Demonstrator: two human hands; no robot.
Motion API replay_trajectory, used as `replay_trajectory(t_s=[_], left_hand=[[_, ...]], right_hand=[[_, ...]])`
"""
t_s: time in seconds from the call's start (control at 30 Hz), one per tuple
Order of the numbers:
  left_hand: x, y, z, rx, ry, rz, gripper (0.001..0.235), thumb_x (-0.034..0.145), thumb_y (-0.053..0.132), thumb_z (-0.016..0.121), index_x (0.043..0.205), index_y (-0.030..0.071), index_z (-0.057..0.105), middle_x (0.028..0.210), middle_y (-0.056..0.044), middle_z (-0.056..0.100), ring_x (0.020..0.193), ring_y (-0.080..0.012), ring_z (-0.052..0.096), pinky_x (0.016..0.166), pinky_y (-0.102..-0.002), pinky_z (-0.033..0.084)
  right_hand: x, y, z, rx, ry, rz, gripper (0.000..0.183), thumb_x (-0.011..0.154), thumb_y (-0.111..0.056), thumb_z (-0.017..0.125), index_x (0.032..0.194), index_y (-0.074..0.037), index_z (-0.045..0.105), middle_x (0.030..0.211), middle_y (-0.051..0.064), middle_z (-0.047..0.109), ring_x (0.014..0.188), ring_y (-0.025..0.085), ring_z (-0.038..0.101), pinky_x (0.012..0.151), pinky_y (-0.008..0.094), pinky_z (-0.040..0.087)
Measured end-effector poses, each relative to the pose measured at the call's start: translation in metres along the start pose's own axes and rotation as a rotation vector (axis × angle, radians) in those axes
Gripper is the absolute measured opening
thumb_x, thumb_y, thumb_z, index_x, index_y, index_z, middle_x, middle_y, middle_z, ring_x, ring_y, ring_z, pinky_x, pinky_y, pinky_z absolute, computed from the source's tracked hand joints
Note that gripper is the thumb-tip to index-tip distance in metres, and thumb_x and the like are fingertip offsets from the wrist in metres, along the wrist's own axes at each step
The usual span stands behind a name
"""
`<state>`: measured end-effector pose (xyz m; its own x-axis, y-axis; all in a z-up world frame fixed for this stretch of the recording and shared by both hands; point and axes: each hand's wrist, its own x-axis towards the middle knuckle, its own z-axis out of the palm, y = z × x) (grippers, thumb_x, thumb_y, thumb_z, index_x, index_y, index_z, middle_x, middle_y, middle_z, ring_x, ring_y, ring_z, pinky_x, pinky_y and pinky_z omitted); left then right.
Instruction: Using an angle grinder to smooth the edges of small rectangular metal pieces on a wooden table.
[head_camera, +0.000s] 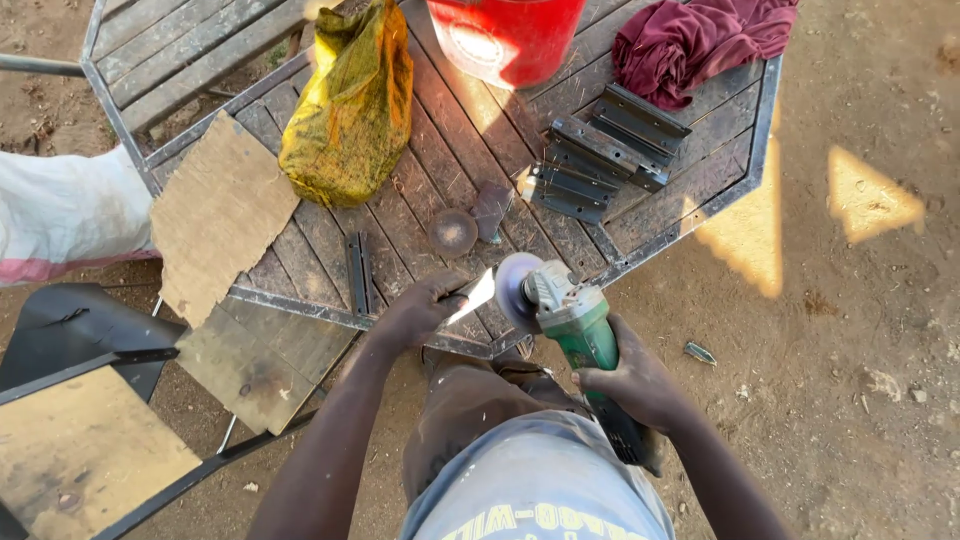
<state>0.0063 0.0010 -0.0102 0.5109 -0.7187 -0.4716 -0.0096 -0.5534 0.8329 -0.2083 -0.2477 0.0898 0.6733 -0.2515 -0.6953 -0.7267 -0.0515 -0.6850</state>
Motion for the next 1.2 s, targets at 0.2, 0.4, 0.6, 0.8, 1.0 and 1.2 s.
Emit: replay_trajectory(t_s=[0.2, 0.4, 0.6, 0.8, 1.0, 1.2], left_hand=[[-0.003, 0.016, -0.006, -0.004, -0.047, 0.029, 0.044, 0.100, 0.018, 0.065, 0.141, 0.000, 0.061, 0.151, -0.026, 0.051, 0.150, -0.0463, 0.031, 0.124, -0.057, 0.023], [0.010, -0.007, -0.006, -0.017, -0.058, 0.037, 0.045, 0.100, 0.014, 0.065, 0.142, -0.001, 0.059, 0.152, -0.028, 0.049, 0.149, -0.0482, 0.031, 0.124, -0.058, 0.025], [0.001, 0.001, 0.000, -0.048, -0.047, 0.039, 0.041, 0.102, 0.005, 0.057, 0.142, -0.006, 0.056, 0.152, -0.035, 0.044, 0.144, -0.0572, 0.030, 0.120, -0.066, 0.029], [0.012, -0.033, -0.003, 0.068, -0.042, 0.100, 0.036, 0.100, 0.012, 0.061, 0.133, 0.000, 0.065, 0.146, -0.028, 0.055, 0.145, -0.0484, 0.037, 0.121, -0.057, 0.032], [-0.003, 0.008, -0.007, 0.079, -0.024, 0.083, 0.036, 0.100, 0.011, 0.058, 0.133, -0.003, 0.065, 0.144, -0.026, 0.058, 0.145, -0.0452, 0.041, 0.121, -0.055, 0.032], [-0.009, 0.023, -0.014, -0.053, 0.000, -0.044, 0.045, 0.101, 0.019, 0.064, 0.142, 0.001, 0.060, 0.148, -0.030, 0.051, 0.148, -0.0496, 0.032, 0.123, -0.058, 0.026]], right_hand=[[-0.012, -0.010, 0.002, 0.161, -0.004, 0.062, 0.109, 0.058, -0.032, 0.090, 0.150, 0.001, 0.041, 0.111, 0.024, 0.060, 0.106, 0.036, 0.060, 0.084, 0.047, 0.046], [-0.005, 0.010, -0.002, 0.170, -0.022, 0.009, 0.099, 0.058, -0.028, 0.093, 0.143, 0.000, 0.051, 0.106, 0.020, 0.057, 0.099, 0.032, 0.061, 0.078, 0.045, 0.046], [-0.005, 0.010, -0.001, 0.152, -0.029, -0.031, 0.085, 0.060, -0.024, 0.092, 0.135, -0.003, 0.057, 0.103, 0.019, 0.059, 0.095, 0.031, 0.059, 0.074, 0.042, 0.044], [-0.006, 0.007, -0.012, -0.013, -0.016, 0.025, 0.088, 0.059, -0.030, 0.091, 0.135, -0.006, 0.054, 0.102, 0.021, 0.059, 0.098, 0.038, 0.063, 0.079, 0.045, 0.046], [-0.003, -0.002, -0.004, -0.145, -0.017, 0.046, 0.083, 0.063, -0.030, 0.089, 0.136, -0.011, 0.052, 0.106, 0.024, 0.062, 0.107, 0.044, 0.066, 0.087, 0.048, 0.050], [0.001, -0.003, -0.005, -0.094, 0.021, 0.050, 0.089, 0.061, -0.031, 0.089, 0.139, -0.010, 0.051, 0.107, 0.026, 0.064, 0.107, 0.044, 0.067, 0.089, 0.050, 0.050]])
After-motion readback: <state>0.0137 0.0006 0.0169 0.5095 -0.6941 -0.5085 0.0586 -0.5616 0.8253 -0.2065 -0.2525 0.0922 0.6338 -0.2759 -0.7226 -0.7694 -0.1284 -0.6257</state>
